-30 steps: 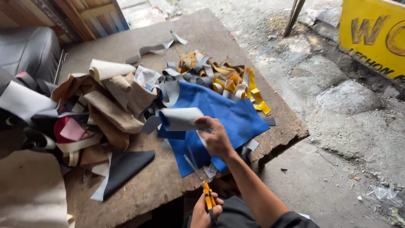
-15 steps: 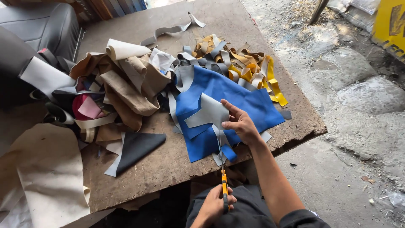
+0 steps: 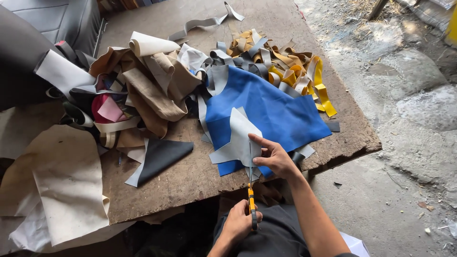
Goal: Cutting and trimming various fabric and leather scraps using scissors at an upholstery workstation.
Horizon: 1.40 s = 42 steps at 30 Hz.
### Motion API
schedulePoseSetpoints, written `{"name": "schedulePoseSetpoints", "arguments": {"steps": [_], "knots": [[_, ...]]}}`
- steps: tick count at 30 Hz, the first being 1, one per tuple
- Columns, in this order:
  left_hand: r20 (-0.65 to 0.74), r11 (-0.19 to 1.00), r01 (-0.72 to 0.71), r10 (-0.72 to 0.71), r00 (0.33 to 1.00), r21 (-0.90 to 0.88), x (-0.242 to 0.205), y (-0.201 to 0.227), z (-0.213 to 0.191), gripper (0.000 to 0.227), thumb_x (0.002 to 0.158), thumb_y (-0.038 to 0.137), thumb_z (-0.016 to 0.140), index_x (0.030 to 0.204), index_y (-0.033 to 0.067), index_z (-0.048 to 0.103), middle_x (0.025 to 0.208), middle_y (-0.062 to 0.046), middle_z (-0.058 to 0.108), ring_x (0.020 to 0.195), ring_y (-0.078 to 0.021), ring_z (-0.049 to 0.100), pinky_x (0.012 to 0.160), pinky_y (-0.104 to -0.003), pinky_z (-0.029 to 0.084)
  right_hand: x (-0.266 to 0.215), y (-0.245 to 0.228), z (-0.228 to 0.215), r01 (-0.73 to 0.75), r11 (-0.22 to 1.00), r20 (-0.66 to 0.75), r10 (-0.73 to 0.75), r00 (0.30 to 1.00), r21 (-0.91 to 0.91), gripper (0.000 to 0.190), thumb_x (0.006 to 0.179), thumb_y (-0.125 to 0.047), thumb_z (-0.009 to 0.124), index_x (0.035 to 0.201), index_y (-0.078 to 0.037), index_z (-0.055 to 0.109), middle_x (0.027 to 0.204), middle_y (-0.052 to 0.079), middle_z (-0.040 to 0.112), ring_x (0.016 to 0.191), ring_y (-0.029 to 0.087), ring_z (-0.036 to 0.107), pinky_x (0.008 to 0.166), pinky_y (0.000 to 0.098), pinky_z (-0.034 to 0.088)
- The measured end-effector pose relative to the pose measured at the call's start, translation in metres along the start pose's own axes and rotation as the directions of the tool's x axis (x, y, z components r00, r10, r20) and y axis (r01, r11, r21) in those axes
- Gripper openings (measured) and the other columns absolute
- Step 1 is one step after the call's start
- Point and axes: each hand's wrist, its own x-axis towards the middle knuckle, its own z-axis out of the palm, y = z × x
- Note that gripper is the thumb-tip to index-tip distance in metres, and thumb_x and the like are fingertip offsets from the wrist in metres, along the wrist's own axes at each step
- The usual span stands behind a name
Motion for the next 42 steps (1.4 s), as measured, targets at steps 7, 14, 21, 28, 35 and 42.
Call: {"name": "schedulePoseSetpoints", "arguments": {"steps": [7,14,21,28,35,42], "knots": [[0.096,0.968,0.061,-0.039,0.995,-0.241,0.005,-0.009,0.004,0.023,0.078,0.016,0.068,0.099,0.0085,0.065,0.081,-0.008,0.078,0.06,-0.0136,0.068,0.06,-0.026,0.056,-0.002,0.015,-0.005,-0.002,0.998,0.012,0.002,1.0,0.059,0.091,0.08,0.002,0.08,0.163,-0.015,0.043,0.137,0.003,0.058,0.099,0.014,0.059,0.081,0.0271,0.059],[0.085,0.963,0.126,-0.109,0.99,-0.237,0.002,-0.003,0.009,0.011,0.083,0.016,0.071,0.088,0.0101,0.063,0.073,-0.01,0.077,0.056,-0.0141,0.066,0.055,-0.025,0.055,0.006,0.029,-0.006,0.076,0.984,-0.198,-0.044,0.979,0.159,0.068,0.081,0.007,0.075,0.147,-0.004,0.063,0.134,0.008,0.068,0.106,0.014,0.063,0.086,0.0252,0.056],[0.071,0.941,0.081,-0.061,0.996,-0.329,0.017,-0.006,0.011,0.019,0.074,0.007,0.07,0.091,0.0052,0.062,0.078,-0.012,0.075,0.065,-0.0147,0.069,0.058,-0.027,0.058,-0.003,0.026,-0.001,0.031,0.999,-0.02,-0.03,0.999,0.015,0.107,0.075,-0.007,0.084,0.165,-0.025,0.031,0.17,0.001,0.035,0.124,0.014,0.054,0.102,0.0287,0.053],[0.059,0.954,0.134,-0.123,0.991,-0.266,0.017,-0.009,0.007,0.013,0.077,0.011,0.066,0.09,0.0089,0.065,0.08,-0.012,0.078,0.056,-0.0148,0.068,0.056,-0.026,0.056,-0.001,0.034,0.002,0.036,0.999,-0.027,-0.036,0.999,-0.032,0.098,0.076,-0.001,0.079,0.163,-0.021,0.038,0.169,0.0,0.037,0.114,0.013,0.056,0.092,0.0253,0.054],[0.085,0.937,0.103,-0.079,0.993,-0.334,0.031,-0.029,0.017,0.012,0.08,0.006,0.071,0.087,0.0066,0.061,0.072,-0.014,0.075,0.054,-0.0157,0.066,0.049,-0.027,0.054,0.002,0.037,-0.003,0.082,0.991,-0.24,-0.054,0.969,0.107,0.089,0.077,0.003,0.078,0.159,-0.012,0.049,0.136,0.003,0.06,0.094,0.015,0.058,0.077,0.0251,0.056],[0.087,0.96,0.085,-0.064,0.994,-0.265,0.024,-0.012,0.007,0.018,0.074,0.008,0.068,0.091,0.006,0.064,0.08,-0.013,0.078,0.058,-0.0155,0.066,0.054,-0.028,0.054,-0.011,0.038,0.003,0.028,0.999,-0.034,-0.028,0.999,0.014,0.099,0.078,-0.008,0.085,0.164,-0.024,0.038,0.159,0.002,0.043,0.11,0.015,0.056,0.092,0.0286,0.056]]}}
